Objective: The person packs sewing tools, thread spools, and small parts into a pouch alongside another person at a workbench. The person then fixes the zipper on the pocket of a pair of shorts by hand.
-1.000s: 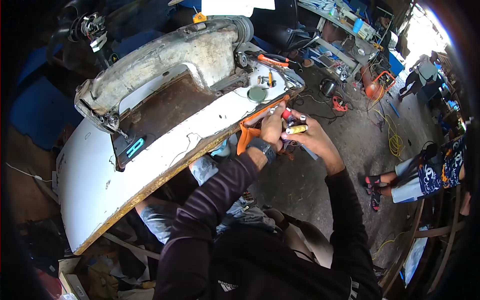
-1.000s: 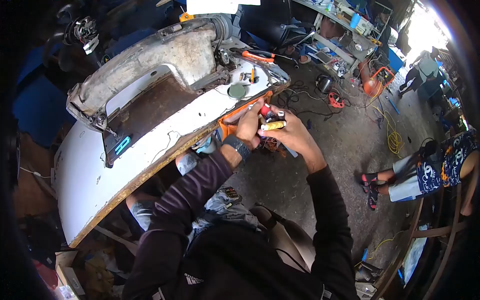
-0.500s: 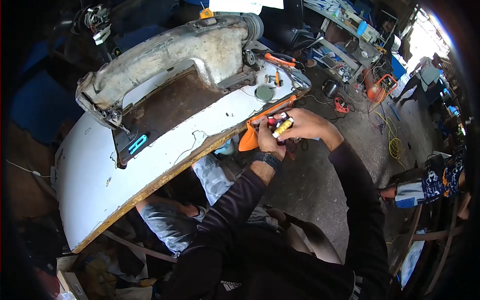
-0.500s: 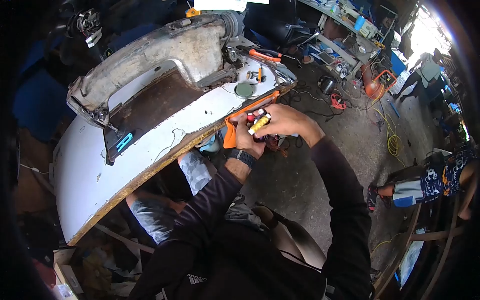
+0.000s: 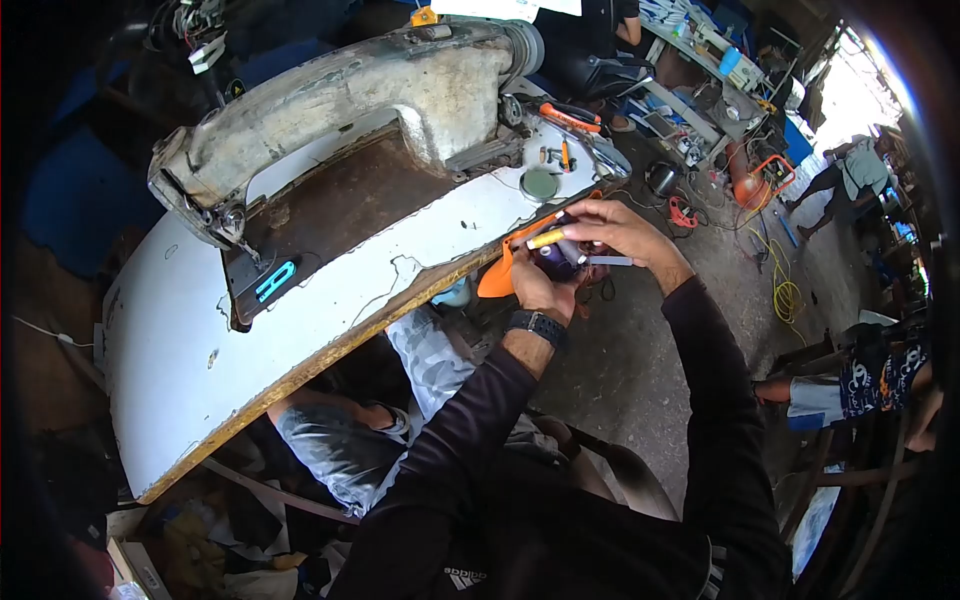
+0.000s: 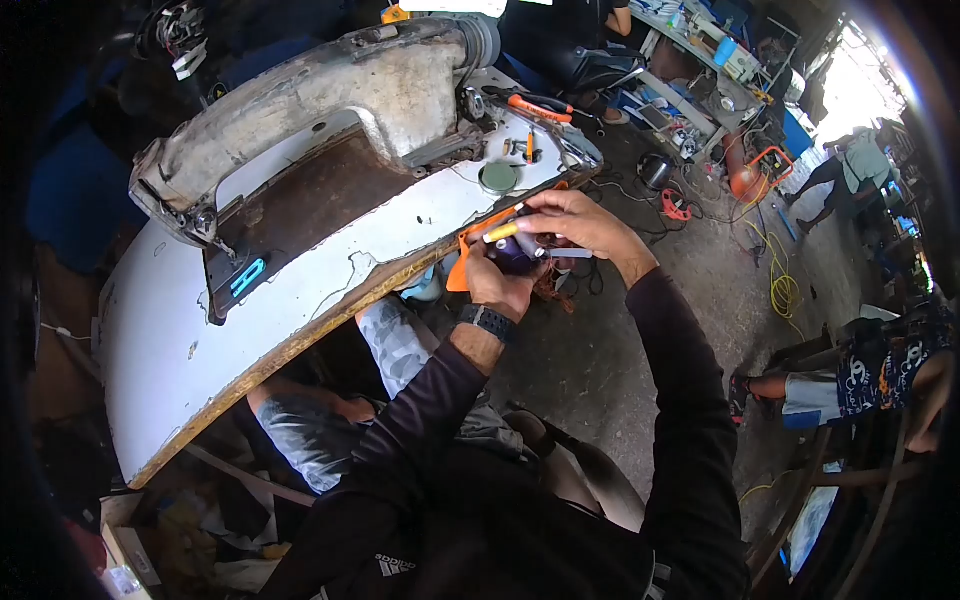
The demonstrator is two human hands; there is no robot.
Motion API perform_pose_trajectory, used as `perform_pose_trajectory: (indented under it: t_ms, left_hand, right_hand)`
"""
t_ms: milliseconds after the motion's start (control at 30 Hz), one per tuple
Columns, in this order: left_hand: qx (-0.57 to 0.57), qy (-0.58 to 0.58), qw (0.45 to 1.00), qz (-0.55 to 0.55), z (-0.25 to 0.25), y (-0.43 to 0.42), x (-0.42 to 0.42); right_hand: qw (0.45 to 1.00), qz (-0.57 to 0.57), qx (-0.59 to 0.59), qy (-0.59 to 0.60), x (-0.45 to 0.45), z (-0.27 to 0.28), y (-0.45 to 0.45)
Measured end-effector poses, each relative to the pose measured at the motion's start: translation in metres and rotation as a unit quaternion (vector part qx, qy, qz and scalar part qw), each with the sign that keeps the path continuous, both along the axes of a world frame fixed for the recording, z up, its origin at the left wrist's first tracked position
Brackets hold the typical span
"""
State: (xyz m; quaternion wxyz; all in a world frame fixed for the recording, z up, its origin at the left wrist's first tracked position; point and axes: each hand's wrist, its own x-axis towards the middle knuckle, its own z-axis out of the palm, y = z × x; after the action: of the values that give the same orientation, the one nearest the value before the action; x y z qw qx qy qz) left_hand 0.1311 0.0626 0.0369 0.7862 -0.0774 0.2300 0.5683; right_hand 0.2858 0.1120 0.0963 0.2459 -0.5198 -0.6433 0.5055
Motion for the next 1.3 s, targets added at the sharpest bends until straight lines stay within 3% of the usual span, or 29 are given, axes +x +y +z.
perform_pose_trajectory:
  t_ms: [167,233,433,600,733,833,867,967,1000,1200,1300]
  left_hand:
    - [-0.039,0.013,0.999,0.009,-0.005,0.003,0.010]
    - [-0.018,0.033,0.999,0.004,-0.014,0.005,0.010]
    - [-0.042,0.024,0.999,0.015,0.001,-0.002,0.004]
    - [-0.032,0.012,0.999,0.013,-0.016,0.005,0.011]
    - [-0.016,0.004,0.999,0.036,-0.020,0.009,0.012]
    - [-0.028,-0.009,0.999,0.042,-0.020,0.010,0.015]
    - [-0.035,-0.006,0.999,0.041,-0.018,0.010,0.015]
    - [0.003,-0.047,0.999,0.022,-0.009,0.007,0.013]
    - [0.040,-0.071,0.997,0.011,-0.016,0.012,0.012]
    - [-0.063,-0.015,0.997,0.028,-0.021,0.015,0.017]
    - [-0.052,-0.017,0.998,0.018,-0.018,0.012,0.013]
  right_hand:
    - [0.993,-0.119,0.009,0.021,-0.019,-0.006,-0.007]
    - [0.977,-0.161,0.010,0.142,-0.014,-0.035,0.001]
    - [0.861,-0.296,-0.087,0.405,-0.011,-0.052,-0.010]
    - [0.772,-0.351,0.002,0.529,-0.004,-0.093,-0.015]
    - [0.755,-0.305,0.020,0.580,0.002,-0.113,-0.017]
    - [0.778,-0.346,0.061,0.522,-0.005,-0.121,-0.027]
    - [0.784,-0.308,0.065,0.535,-0.003,-0.133,-0.028]
    - [0.743,-0.296,-0.032,0.600,-0.026,-0.145,-0.044]
    - [0.762,-0.304,-0.011,0.572,-0.040,-0.131,-0.056]
    - [0.734,-0.183,-0.095,0.647,-0.025,-0.164,-0.079]
    - [0.752,-0.289,-0.122,0.580,-0.038,-0.142,-0.099]
